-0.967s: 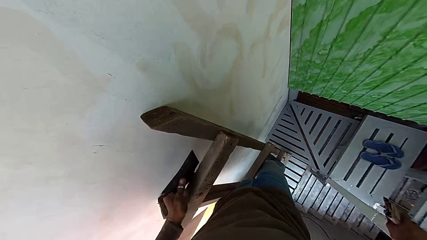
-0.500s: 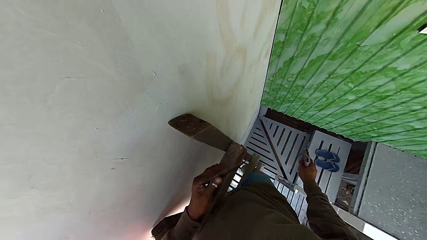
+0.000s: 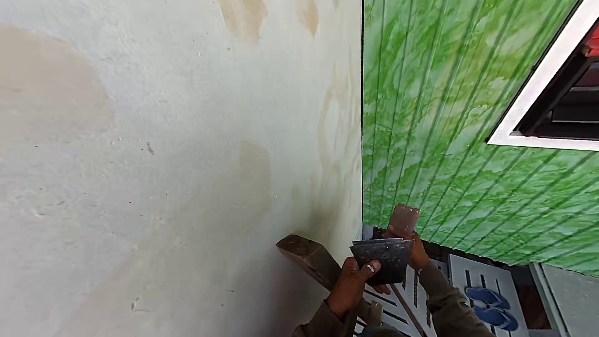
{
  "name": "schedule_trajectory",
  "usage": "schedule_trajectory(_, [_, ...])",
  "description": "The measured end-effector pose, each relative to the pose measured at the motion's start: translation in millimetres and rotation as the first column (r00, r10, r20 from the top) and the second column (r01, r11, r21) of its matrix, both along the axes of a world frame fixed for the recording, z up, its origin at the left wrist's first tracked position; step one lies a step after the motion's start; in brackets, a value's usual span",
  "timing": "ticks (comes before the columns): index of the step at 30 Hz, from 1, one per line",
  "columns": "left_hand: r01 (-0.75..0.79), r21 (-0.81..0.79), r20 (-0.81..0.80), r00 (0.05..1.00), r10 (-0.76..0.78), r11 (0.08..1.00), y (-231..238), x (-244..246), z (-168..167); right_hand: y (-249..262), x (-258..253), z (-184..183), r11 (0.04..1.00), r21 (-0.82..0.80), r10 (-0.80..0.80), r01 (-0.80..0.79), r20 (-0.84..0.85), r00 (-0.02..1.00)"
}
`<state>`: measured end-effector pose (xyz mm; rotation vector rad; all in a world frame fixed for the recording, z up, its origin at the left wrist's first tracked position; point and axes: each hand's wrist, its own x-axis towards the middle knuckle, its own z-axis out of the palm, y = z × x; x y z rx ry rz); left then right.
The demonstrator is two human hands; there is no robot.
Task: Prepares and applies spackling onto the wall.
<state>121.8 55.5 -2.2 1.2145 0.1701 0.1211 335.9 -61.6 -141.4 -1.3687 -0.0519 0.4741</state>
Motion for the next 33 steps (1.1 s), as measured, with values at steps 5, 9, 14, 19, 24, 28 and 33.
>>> schedule_trajectory(5, [-0.192,-0.046,0.048,0.980,0.194,0.980,-6.7,13.7,-25.0,-23.8,-12.4,25.4,0.980,0.201,0.035,0.001,-0.178,0.983])
schedule_trajectory(9, [-0.240,-0.135,0.051,0.967,0.249,0.961,1.1,16.0,-27.7,-34.4,-19.9,69.2,0.954,0.297,0.021,0.049,-0.229,0.973])
schedule_trajectory(14, [-0.084,-0.197,-0.011,0.996,0.083,0.977,-6.1,18.5,-19.3,-33.8,-31.5,110.4,0.910,0.326,0.267,-0.258,0.017,0.963])
schedule_trajectory(19, [-0.096,-0.229,-0.008,0.995,0.097,0.969,-3.9,19.7,-24.6,-21.3,-39.0,118.5,0.836,0.306,0.457,-0.455,0.070,0.887])
schedule_trajectory(24, [-0.075,-0.262,-0.007,0.997,0.075,0.962,-4.8,14.1,-26.5,-13.1,-51.3,113.3,0.785,0.256,0.548,-0.564,0.139,0.825])
schedule_trajectory(28, [-0.148,-0.266,-0.016,0.989,0.149,0.952,0.1,15.0,-23.1,-13.4,-45.8,115.9,0.745,0.250,0.595,-0.618,0.170,0.786])
schedule_trajectory(33, [-0.107,-0.301,0.022,0.993,0.119,0.948,0.4,17.0,-29.9,-14.4,-34.2,117.6,0.600,0.194,0.714,-0.776,0.307,0.629])
